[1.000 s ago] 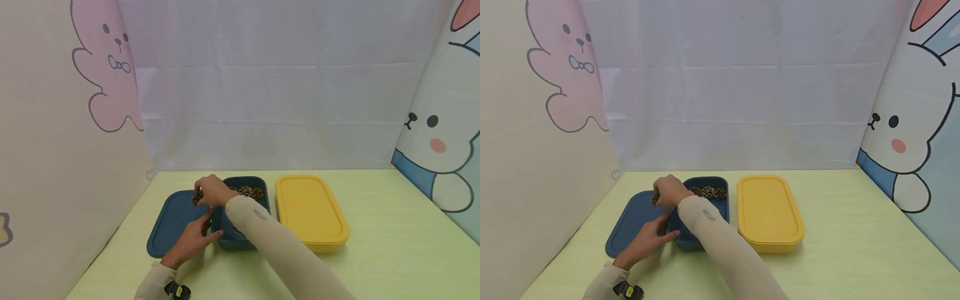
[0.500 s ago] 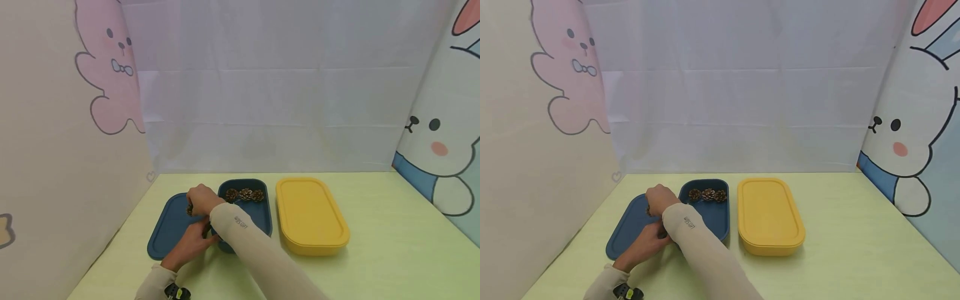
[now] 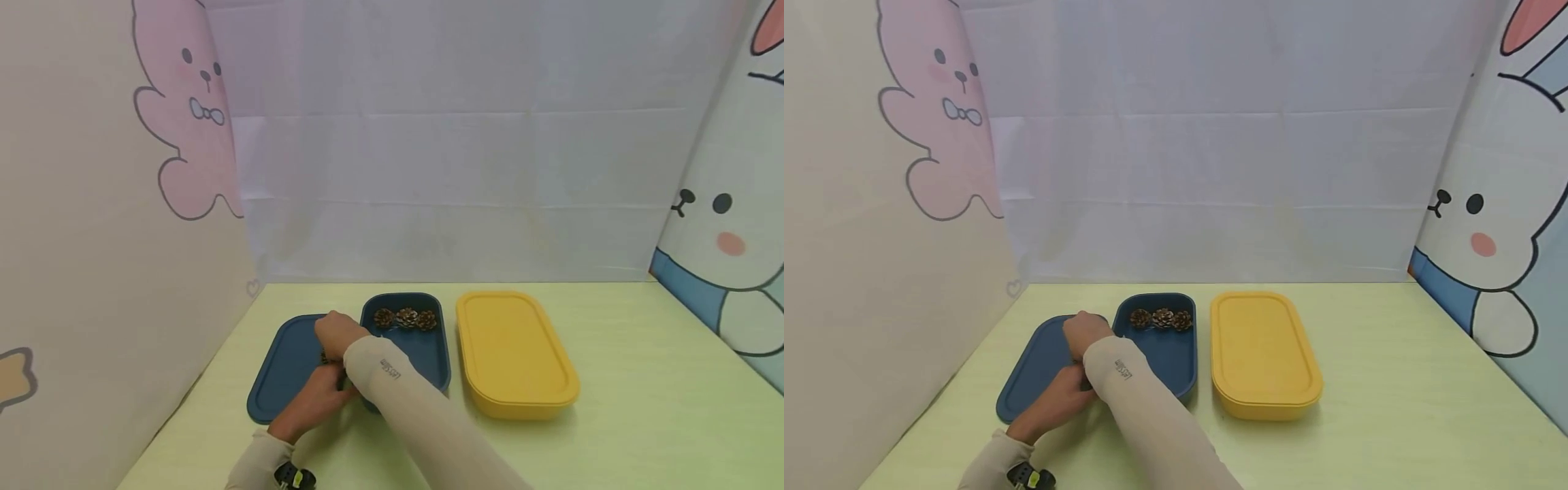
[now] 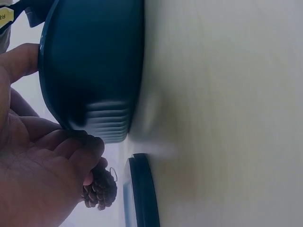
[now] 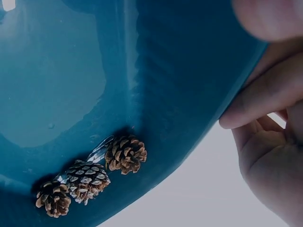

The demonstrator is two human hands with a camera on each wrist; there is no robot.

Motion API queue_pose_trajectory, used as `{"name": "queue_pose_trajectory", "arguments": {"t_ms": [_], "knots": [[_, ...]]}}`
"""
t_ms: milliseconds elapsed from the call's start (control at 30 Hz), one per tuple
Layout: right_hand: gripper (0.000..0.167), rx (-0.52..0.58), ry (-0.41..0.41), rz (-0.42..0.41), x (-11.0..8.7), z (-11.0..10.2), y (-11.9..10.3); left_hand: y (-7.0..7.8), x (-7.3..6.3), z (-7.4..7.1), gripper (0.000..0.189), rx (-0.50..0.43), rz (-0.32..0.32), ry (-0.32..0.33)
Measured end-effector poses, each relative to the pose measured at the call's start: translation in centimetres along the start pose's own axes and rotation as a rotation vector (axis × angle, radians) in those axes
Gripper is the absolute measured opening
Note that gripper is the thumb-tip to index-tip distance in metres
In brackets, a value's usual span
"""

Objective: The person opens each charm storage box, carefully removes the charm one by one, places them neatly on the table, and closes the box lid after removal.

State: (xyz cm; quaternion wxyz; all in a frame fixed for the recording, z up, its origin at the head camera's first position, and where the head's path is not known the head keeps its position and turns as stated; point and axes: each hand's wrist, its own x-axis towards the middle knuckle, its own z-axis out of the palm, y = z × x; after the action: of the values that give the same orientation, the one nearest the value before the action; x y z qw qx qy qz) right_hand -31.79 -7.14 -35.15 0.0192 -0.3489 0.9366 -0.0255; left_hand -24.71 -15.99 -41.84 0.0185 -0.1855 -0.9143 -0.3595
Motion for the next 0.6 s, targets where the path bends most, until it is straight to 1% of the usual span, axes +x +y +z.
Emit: {"name": "queue_pose_trajectory", "arguments": {"t_ms": [133, 267, 433, 500, 600], "knots": [[0.008, -0.002, -0.005, 0.004, 0.01, 0.26, 0.13, 0.03, -0.04, 0.16, 0.054, -0.019, -0.015, -0.006], [0.009, -0.01, -0.007, 0.003, 0.0, 0.4, 0.24, 0.13, -0.1, 0.22, 0.053, -0.029, -0.016, -0.009], [0.01, -0.053, -0.008, -0.004, -0.2, 0.48, 0.26, 0.24, -0.08, 0.34, 0.051, -0.035, -0.026, -0.02], [0.01, -0.063, -0.007, -0.009, -0.2, 0.5, 0.27, 0.27, -0.11, 0.33, 0.052, -0.047, -0.031, -0.026], [0.009, -0.05, -0.009, -0.016, -0.21, 0.49, 0.27, 0.26, -0.19, 0.29, 0.055, -0.066, -0.044, -0.03]]}}
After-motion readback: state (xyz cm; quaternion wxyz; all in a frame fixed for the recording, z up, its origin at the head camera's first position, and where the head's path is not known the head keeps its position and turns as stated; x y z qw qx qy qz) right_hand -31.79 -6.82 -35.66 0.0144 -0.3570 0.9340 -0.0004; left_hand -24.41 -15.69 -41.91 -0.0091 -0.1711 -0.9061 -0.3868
